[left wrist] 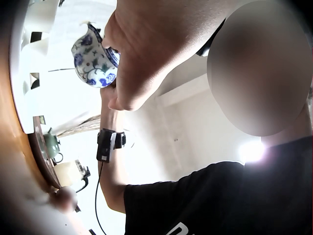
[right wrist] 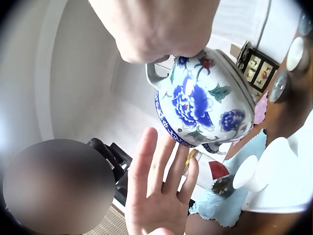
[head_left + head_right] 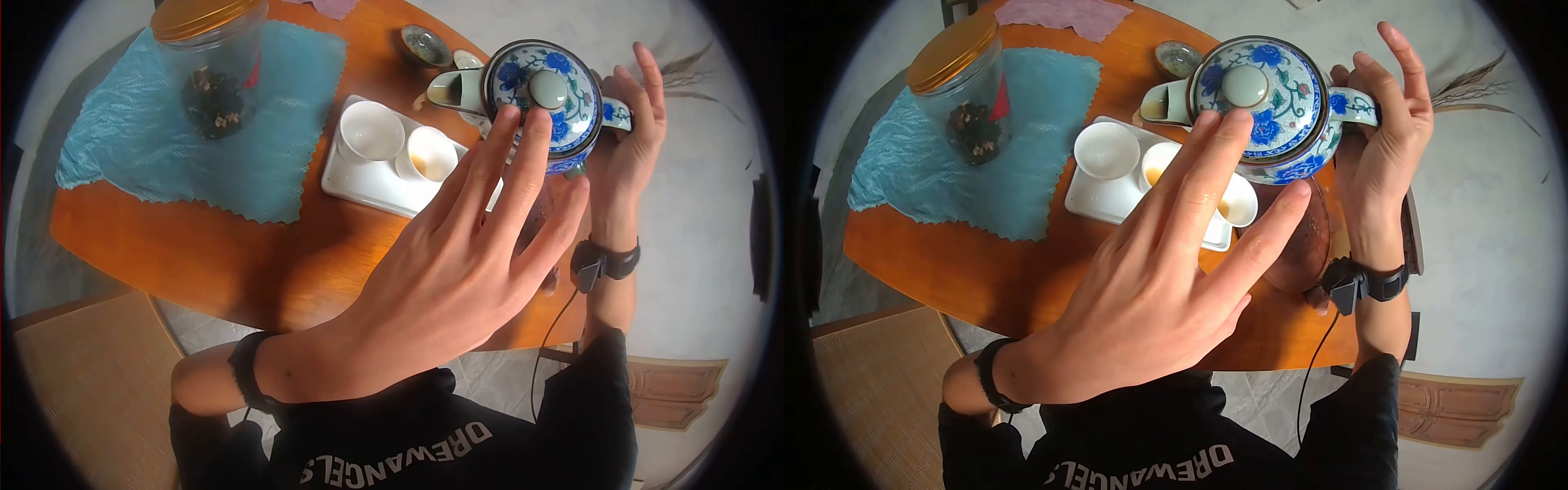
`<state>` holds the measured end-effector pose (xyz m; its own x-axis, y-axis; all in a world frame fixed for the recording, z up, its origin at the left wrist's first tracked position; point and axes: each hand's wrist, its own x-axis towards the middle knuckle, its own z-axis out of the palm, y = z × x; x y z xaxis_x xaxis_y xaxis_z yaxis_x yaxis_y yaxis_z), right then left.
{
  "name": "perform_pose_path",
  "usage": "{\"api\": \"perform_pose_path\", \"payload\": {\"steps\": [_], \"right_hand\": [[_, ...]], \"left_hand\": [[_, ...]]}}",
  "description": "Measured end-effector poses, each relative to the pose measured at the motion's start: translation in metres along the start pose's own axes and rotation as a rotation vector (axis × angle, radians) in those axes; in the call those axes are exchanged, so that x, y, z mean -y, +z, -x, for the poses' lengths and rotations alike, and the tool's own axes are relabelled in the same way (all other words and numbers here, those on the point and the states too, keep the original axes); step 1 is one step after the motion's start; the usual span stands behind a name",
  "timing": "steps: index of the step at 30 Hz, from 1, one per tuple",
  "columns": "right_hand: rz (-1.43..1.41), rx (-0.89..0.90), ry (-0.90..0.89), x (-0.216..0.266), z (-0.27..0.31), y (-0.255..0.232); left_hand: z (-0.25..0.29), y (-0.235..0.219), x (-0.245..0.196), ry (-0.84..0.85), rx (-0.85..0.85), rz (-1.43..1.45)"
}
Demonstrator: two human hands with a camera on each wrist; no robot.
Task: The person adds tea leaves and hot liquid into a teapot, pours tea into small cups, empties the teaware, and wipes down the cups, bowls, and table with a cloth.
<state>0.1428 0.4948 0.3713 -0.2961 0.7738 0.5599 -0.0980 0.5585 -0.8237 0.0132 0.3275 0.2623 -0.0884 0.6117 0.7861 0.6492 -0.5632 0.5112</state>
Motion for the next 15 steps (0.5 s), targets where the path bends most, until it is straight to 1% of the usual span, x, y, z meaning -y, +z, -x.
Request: {"api": "perform_pose_path", "payload": {"steps": [2, 4, 6, 8, 9, 11, 12, 14, 15], "right_hand": [[0.043, 0.023, -0.050, 0.002, -0.004, 0.002], [0.029, 0.022, -0.054, 0.002, -0.007, 0.002], [0.013, 0.019, -0.058, -0.001, -0.006, 0.003], [-0.042, -0.096, 0.027, -0.005, 0.000, 0.009], [-0.044, -0.099, 0.025, -0.007, 0.003, 0.010], [-0.051, -0.376, 0.340, -0.011, 0.006, 0.009], [0.151, -0.234, 0.249, -0.014, 0.013, 0.005], [0.111, -0.264, 0.219, -0.025, 0.006, -0.003], [0.073, -0.296, 0.193, -0.030, -0.002, -0.007]], "left_hand": [[-0.001, -0.001, 0.002, -0.001, -0.012, 0.009], [-0.002, -0.003, 0.007, 0.095, -0.010, -0.094], [-0.005, -0.001, 0.007, 0.092, -0.031, -0.097], [-0.010, 0.000, 0.006, 0.093, -0.049, -0.097], [-0.014, -0.001, 0.004, 0.087, -0.055, -0.124], [-0.023, 0.005, 0.003, 0.085, -0.067, -0.151], [-0.029, 0.013, 0.003, 0.102, -0.111, -0.190], [-0.042, 0.025, 0.008, 0.136, -0.164, -0.264], [-0.049, 0.027, 0.010, 0.146, -0.125, -0.308]]}}
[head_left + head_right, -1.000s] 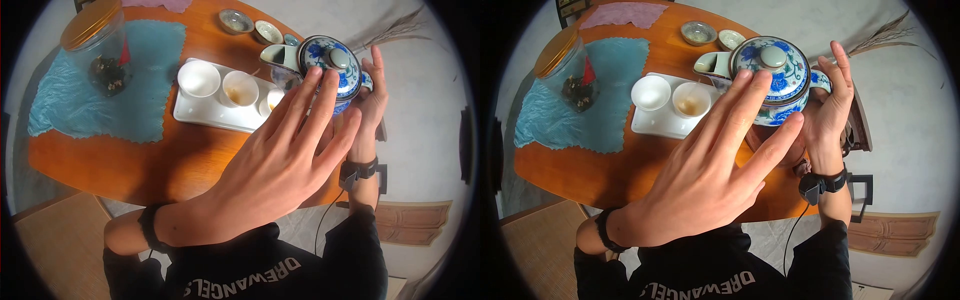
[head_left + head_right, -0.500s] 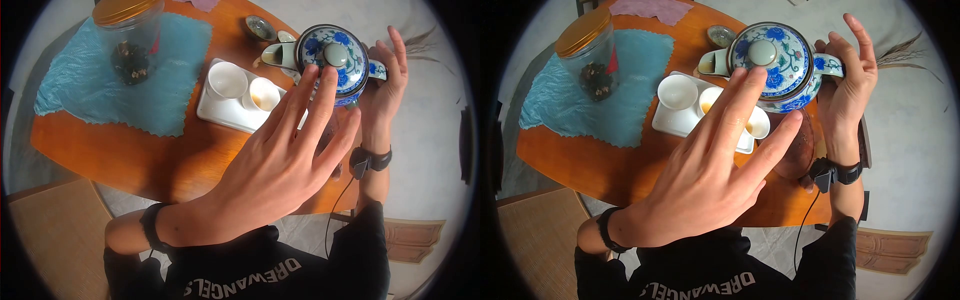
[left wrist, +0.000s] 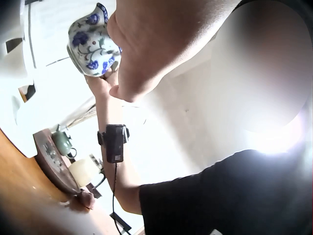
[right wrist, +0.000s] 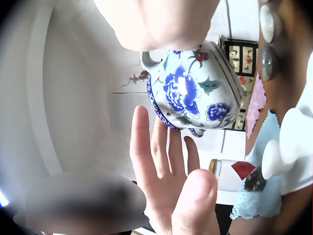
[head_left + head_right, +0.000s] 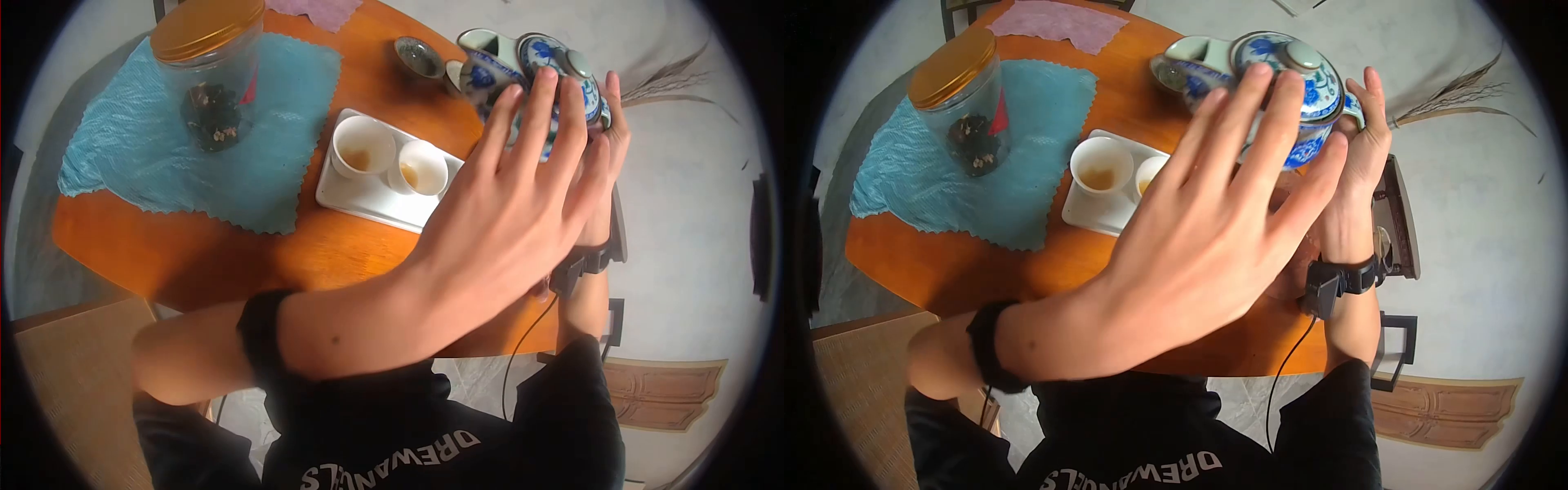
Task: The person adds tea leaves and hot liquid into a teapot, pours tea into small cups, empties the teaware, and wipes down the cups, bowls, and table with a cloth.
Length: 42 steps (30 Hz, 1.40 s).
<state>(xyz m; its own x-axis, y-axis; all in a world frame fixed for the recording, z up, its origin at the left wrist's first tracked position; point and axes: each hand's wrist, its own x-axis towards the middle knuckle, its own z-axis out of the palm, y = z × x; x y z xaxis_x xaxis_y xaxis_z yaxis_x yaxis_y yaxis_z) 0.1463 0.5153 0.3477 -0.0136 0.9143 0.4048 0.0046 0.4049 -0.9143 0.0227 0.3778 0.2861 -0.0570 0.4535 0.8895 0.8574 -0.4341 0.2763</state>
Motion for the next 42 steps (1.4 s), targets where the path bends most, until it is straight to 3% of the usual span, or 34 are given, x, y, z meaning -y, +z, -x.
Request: {"api": "perform_pose_path", "payload": {"steps": [5, 6, 9, 19, 24, 27, 31, 36, 40, 42], "right_hand": [[-0.146, -0.137, -0.160, 0.000, -0.030, 0.007], [-0.148, -0.161, -0.194, -0.004, -0.036, 0.011], [-0.105, -0.081, -0.273, -0.027, -0.057, 0.012], [0.018, -0.109, -0.226, -0.074, -0.078, 0.017], [-0.189, -0.279, -0.042, -0.073, -0.084, 0.003], [-0.103, -0.278, -0.059, -0.064, -0.087, -0.012], [0.032, -0.238, -0.164, -0.059, -0.094, -0.028], [0.188, -0.169, -0.205, -0.063, -0.090, -0.031], [0.116, -0.227, -0.144, -0.079, -0.092, -0.040], [-0.079, -0.353, -0.037, -0.084, -0.093, -0.045]], "left_hand": [[-0.022, 0.032, 0.010, -0.030, 0.148, -0.240], [-0.025, 0.038, 0.014, -0.055, 0.150, -0.162], [-0.027, 0.060, 0.026, -0.130, 0.205, -0.139], [-0.017, 0.096, 0.055, -0.204, 0.304, -0.028], [-0.033, 0.110, 0.041, -0.176, 0.248, 0.013], [-0.046, 0.118, 0.026, -0.277, 0.295, 0.156], [-0.046, 0.128, 0.015, -0.285, 0.293, 0.167], [-0.042, 0.132, 0.019, -0.328, 0.479, 0.264], [-0.040, 0.139, 0.021, -0.307, 0.443, 0.255], [-0.043, 0.145, 0.017, -0.266, 0.331, 0.246]]}}
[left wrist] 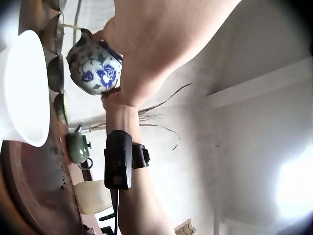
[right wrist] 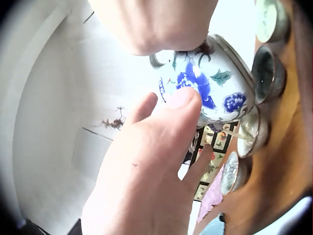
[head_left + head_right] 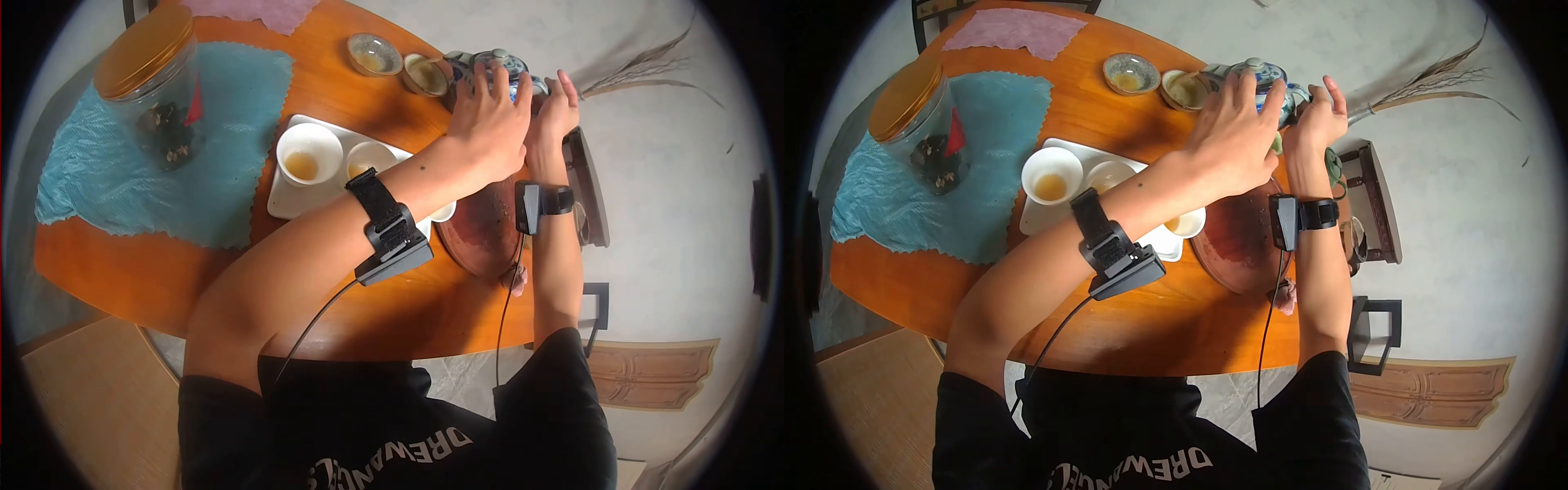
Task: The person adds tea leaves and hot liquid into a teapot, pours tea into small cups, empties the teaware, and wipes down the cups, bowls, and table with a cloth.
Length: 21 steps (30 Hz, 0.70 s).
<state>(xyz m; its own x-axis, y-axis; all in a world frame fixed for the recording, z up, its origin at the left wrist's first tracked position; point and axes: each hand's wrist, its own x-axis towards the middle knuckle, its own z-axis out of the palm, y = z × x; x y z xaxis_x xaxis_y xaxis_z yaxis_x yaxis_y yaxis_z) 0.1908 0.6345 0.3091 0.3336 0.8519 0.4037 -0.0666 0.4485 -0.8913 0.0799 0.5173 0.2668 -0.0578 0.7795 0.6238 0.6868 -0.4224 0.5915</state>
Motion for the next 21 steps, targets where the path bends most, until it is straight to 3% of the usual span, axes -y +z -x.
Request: {"api": "perform_pose_path", "payload": {"steps": [6, 8, 10, 13, 18, 21], "right_hand": [[0.035, -0.057, -0.013, 0.026, -0.013, -0.029], [0.143, 0.029, -0.143, 0.041, -0.017, -0.042], [0.158, -0.009, -0.210, 0.045, -0.012, -0.041], [0.332, 0.082, -0.358, 0.038, -0.012, -0.052], [0.292, 0.013, -0.268, 0.018, -0.007, -0.063], [0.076, -0.162, -0.078, 0.006, -0.020, -0.077]], "left_hand": [[-0.011, 0.025, -0.036, 0.040, -0.074, 0.054], [-0.009, 0.032, -0.047, 0.055, -0.070, 0.077], [-0.005, 0.038, -0.049, 0.060, -0.059, 0.087], [0.000, 0.045, -0.046, 0.031, 0.083, 0.124], [0.000, 0.049, -0.042, 0.000, 0.160, 0.118], [-0.004, 0.055, -0.046, 0.085, 0.045, 0.058]]}}
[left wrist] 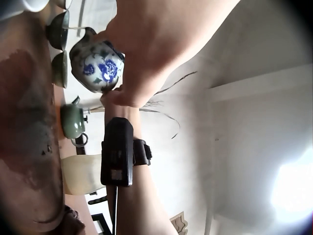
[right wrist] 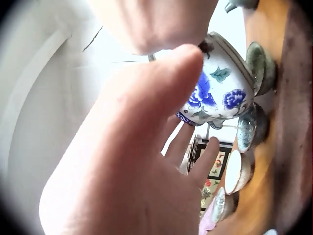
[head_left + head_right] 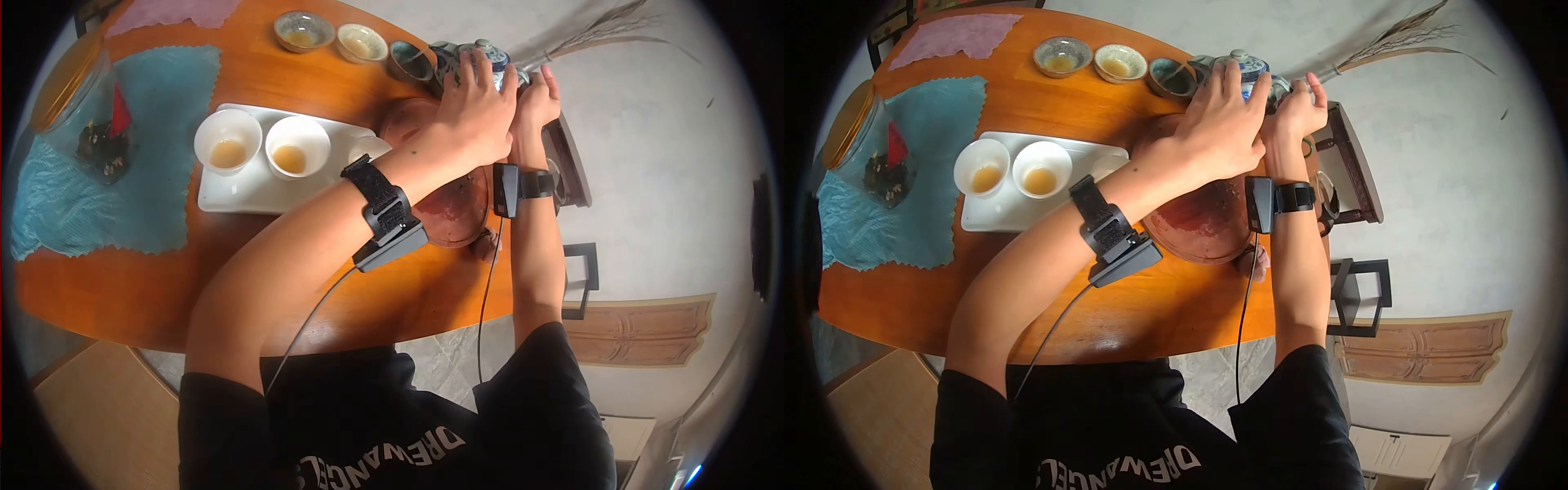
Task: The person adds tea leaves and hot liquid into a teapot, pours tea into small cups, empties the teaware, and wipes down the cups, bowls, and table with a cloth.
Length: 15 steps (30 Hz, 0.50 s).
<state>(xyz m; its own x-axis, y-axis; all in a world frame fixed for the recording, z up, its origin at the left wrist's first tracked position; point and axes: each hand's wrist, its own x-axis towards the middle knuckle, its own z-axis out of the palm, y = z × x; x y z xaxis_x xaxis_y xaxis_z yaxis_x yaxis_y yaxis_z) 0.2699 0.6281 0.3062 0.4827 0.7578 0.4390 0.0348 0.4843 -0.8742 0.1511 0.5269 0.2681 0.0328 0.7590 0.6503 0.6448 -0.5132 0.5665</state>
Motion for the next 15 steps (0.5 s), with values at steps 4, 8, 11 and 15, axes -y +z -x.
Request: {"api": "perform_pose_path", "payload": {"steps": [4, 8, 11, 15], "right_hand": [[0.025, -0.061, -0.013, 0.012, -0.012, -0.009], [0.166, 0.002, -0.181, 0.027, -0.031, -0.021], [0.230, 0.085, -0.276, 0.037, -0.027, -0.027], [0.324, 0.148, -0.331, 0.031, -0.033, -0.033]], "left_hand": [[-0.008, 0.011, -0.028, -0.040, -0.030, 0.015], [-0.011, 0.028, -0.047, -0.091, -0.111, 0.078], [-0.010, 0.040, -0.042, -0.095, -0.086, 0.153], [-0.004, 0.046, -0.034, -0.065, 0.019, 0.268]]}}
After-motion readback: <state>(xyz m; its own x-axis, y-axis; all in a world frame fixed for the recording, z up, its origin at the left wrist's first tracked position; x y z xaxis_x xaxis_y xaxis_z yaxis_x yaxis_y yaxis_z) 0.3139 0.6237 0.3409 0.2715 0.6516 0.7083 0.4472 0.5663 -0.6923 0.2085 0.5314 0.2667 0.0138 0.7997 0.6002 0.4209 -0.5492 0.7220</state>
